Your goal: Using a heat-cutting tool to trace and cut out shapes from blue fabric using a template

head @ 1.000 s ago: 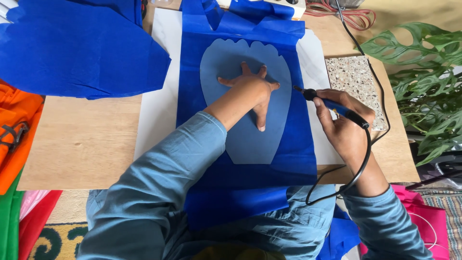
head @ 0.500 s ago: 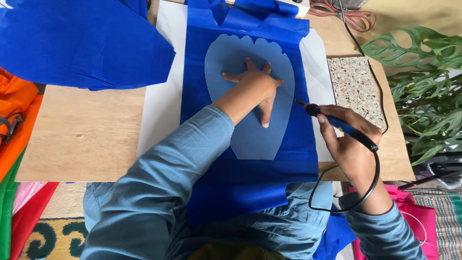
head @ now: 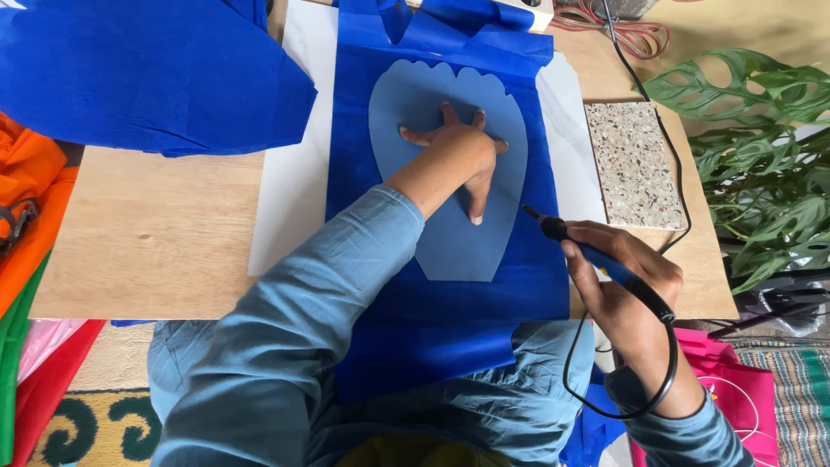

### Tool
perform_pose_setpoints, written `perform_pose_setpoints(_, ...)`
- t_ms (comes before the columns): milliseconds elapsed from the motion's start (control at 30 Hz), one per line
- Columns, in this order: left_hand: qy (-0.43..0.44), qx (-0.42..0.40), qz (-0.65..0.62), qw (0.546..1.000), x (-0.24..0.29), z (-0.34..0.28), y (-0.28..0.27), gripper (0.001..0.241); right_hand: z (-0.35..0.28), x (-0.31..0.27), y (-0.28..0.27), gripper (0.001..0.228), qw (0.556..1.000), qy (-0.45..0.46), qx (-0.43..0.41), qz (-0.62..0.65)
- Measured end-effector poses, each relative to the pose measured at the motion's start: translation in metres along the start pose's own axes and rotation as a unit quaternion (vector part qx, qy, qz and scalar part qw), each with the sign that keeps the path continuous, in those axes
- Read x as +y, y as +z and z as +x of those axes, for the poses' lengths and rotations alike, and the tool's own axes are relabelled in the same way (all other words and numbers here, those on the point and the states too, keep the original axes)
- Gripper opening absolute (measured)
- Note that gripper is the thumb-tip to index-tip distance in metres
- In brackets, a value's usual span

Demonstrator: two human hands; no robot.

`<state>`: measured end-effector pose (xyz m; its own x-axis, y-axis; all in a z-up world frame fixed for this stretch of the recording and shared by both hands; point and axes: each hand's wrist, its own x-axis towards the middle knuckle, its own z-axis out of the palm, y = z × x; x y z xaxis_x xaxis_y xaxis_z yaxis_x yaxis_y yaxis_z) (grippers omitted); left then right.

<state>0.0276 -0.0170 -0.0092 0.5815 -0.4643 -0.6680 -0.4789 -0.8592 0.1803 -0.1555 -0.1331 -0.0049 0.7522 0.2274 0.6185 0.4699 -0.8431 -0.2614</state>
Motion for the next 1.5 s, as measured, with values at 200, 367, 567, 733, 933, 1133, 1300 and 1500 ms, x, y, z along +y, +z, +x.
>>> perform_pose_setpoints(200, -0.006, 0.009, 0.005, 1.000, 0.001, 0.002, 0.006, 0.116, -0.004, -0.001, -0.003, 0.012, 0.999, 0.014, -0.011, -0.028)
perform_pose_setpoints(367, 0.000, 0.018, 0.018, 1.000, 0.010, -0.013, 0.010, 0.094, -0.005, 0.000, -0.003, 0.013, 0.999, 0.010, -0.010, -0.041)
perform_pose_setpoints(567, 0.035, 0.032, 0.007, 0.999, 0.007, -0.032, 0.017, 0.064, -0.007, -0.001, -0.002, 0.013, 1.000, 0.013, -0.005, -0.029)
perform_pose_setpoints(733, 0.040, 0.032, 0.017, 0.999, 0.006, -0.027, 0.020, 0.070, -0.007, 0.011, 0.000, 0.011, 0.999, 0.019, 0.011, -0.035)
perform_pose_setpoints(933, 0.038, 0.019, 0.011, 0.999, 0.006, -0.024, 0.023, 0.089, 0.001, 0.029, 0.012, 0.012, 0.997, -0.004, 0.064, -0.051)
perform_pose_setpoints(1133, 0.043, 0.018, -0.008, 0.999, 0.004, -0.026, 0.022, 0.094, 0.007, 0.035, 0.022, 0.012, 0.994, -0.030, 0.072, -0.071)
perform_pose_setpoints(1300, 0.045, 0.011, -0.012, 0.999, 0.004, -0.027, 0.021, 0.095, 0.006, 0.040, 0.025, 0.013, 0.994, -0.029, 0.067, -0.086)
perform_pose_setpoints(1500, 0.037, 0.010, -0.041, 0.998, 0.004, -0.007, 0.023, 0.078, 0.005, 0.040, 0.024, 0.011, 0.993, -0.031, 0.053, -0.099)
